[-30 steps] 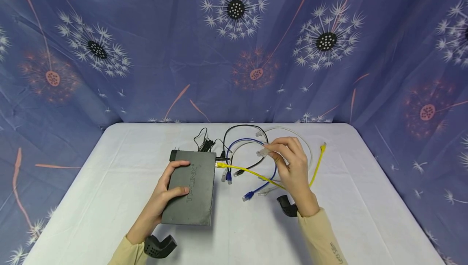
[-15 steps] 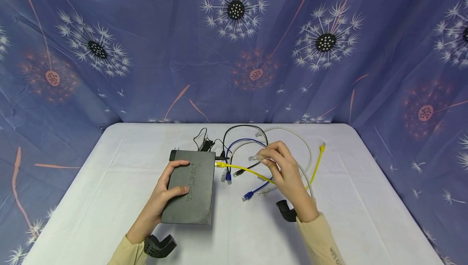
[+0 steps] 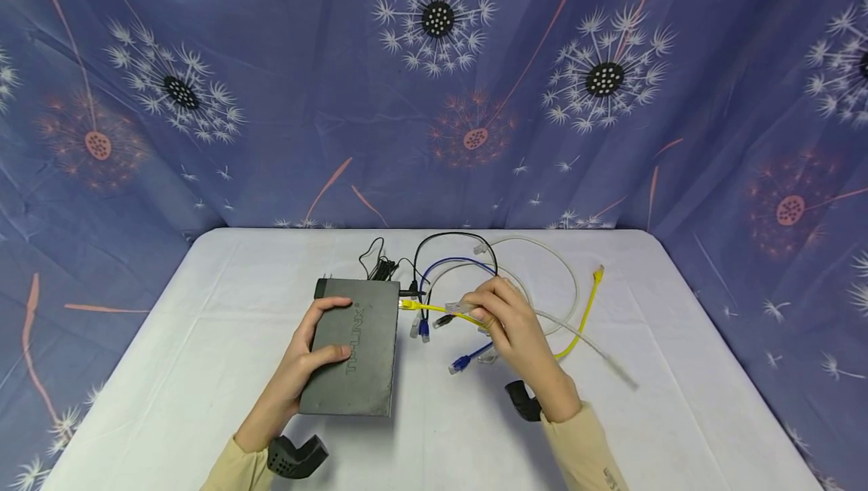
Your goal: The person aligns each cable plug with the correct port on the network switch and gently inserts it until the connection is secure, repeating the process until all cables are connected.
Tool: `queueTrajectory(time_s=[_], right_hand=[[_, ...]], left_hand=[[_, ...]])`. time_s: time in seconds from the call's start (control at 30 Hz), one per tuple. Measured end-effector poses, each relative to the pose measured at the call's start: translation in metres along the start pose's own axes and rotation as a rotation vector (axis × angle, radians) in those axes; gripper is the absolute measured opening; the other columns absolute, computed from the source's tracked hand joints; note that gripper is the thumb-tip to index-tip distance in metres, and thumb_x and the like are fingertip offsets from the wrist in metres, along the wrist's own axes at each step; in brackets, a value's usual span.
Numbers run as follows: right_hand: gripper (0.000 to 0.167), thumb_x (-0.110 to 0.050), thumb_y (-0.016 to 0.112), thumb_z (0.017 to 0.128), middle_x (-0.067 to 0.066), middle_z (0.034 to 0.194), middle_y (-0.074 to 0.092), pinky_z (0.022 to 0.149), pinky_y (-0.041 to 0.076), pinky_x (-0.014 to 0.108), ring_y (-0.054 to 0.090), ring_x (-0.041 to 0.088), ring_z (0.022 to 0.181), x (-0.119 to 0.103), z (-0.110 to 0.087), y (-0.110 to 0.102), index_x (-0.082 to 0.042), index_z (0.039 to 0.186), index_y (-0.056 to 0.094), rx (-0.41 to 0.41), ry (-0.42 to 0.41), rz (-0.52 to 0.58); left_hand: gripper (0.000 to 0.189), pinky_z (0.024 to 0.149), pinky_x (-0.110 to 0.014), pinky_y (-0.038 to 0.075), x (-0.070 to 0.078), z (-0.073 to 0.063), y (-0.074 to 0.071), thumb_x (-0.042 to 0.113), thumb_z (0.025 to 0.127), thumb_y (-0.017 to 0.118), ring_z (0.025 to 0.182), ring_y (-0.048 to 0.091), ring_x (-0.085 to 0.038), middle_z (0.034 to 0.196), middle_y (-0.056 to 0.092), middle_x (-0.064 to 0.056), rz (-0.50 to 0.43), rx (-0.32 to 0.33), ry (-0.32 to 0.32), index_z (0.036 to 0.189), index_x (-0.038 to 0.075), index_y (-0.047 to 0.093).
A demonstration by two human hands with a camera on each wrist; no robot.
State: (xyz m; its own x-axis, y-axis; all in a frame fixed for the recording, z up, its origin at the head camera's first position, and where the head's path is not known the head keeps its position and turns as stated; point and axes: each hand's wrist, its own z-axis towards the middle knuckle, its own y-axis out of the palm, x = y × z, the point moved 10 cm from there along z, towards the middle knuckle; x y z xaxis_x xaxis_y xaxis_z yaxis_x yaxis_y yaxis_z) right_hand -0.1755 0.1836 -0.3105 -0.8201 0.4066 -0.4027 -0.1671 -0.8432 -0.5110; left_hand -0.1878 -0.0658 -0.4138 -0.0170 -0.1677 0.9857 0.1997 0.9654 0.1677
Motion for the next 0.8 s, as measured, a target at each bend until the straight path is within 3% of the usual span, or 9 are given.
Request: queueTrajectory(time_s=[0.43, 0.6, 0.8], right_hand=[[0.036, -0.027, 0.046, 0.099, 0.002, 0.088, 0.059, 0.066, 0.037, 0.02, 0.048, 0.011, 0.073, -0.012, -0.003, 0.013, -0.001, 0.101, 0.072, -0.003, -0.077, -0.005], [0.034, -0.026, 0.046, 0.1, 0.0, 0.088, 0.06, 0.067, 0.039, 0.02, 0.049, 0.01, 0.074, -0.014, -0.005, 0.019, -0.004, 0.105, 0.071, -0.037, -0.059, -0.031], [0.034, -0.03, 0.049, 0.099, -0.001, 0.087, 0.061, 0.066, 0.039, 0.019, 0.049, 0.009, 0.071, -0.014, -0.006, 0.024, -0.005, 0.098, 0.072, -0.049, -0.027, -0.09]], left_hand=[[0.063, 0.083, -0.043, 0.036, -0.002, 0.0, 0.002, 0.0, 0.075, 0.065, 0.105, 0.042, -0.033, 0.123, 0.044, -0.014, 0.001, 0.0, -0.009, 0.132, 0.023, 0.049], [0.063, 0.083, -0.043, 0.036, -0.002, 0.0, 0.003, 0.0, 0.075, 0.065, 0.105, 0.042, -0.033, 0.124, 0.044, -0.014, -0.003, -0.005, -0.006, 0.132, 0.023, 0.049], [0.063, 0.085, -0.043, 0.036, -0.001, 0.001, 0.004, 0.001, 0.075, 0.066, 0.106, 0.042, -0.033, 0.124, 0.044, -0.014, -0.001, -0.009, -0.001, 0.132, 0.023, 0.049]])
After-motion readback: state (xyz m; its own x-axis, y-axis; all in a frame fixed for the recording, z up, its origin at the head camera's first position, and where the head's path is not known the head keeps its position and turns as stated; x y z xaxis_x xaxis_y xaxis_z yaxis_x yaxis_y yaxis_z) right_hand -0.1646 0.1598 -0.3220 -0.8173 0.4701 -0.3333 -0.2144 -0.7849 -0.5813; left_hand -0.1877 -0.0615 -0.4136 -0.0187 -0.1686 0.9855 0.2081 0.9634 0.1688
